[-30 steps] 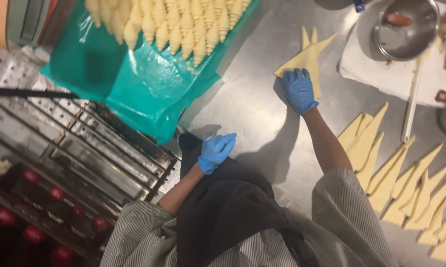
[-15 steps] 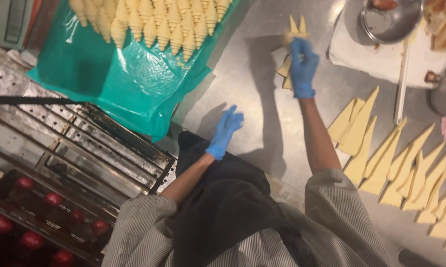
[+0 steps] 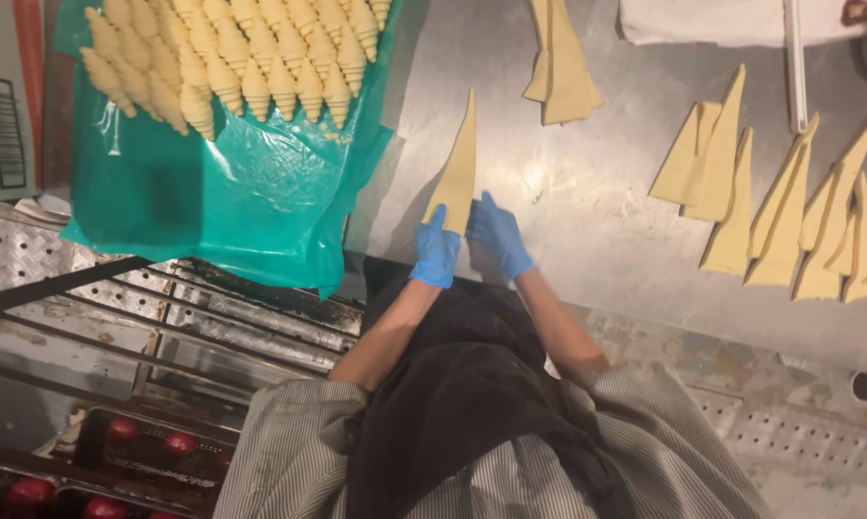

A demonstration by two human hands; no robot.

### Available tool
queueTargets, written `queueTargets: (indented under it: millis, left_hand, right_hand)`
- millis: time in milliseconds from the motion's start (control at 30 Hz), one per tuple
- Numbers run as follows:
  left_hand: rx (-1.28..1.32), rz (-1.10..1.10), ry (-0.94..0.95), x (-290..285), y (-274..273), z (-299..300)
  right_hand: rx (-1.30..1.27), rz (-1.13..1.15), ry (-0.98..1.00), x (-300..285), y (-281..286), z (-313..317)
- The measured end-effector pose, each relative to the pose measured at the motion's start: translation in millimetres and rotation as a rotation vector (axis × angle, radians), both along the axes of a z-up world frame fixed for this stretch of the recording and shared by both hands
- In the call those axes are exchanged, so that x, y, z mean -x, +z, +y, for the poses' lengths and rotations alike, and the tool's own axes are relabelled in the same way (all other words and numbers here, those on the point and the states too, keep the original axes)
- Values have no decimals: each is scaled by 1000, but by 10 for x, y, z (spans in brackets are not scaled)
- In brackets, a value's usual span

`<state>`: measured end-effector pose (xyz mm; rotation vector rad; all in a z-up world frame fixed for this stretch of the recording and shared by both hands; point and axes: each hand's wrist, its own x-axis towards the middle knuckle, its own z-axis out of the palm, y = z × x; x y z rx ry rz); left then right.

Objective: Rolling long strips of dough into croissant shapes and placing them in a container.

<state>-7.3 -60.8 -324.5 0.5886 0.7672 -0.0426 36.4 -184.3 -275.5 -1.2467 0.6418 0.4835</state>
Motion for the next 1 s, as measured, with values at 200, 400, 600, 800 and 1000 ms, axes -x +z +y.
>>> queueTargets:
  millis: [200,400,600,800,1000]
  left_hand:
    - [384,-117,-3,126,479,41]
    - [263,-198,-267,817,-31,177]
    - [-1731,-817,-1008,517,1022,452]
    - [-1871,-632,-1274,254,774,289]
    - [-1919,-589,-1307,230,795,299]
  right_hand:
    - [-689,132,60,-829,120,110]
    - [-548,-16,65,-912,244,217]
    - [-380,-127,79,-879,312,286]
    - [-305,-104,20,-1023,335,340]
    - [-292,-98,-32,-1504,277,321]
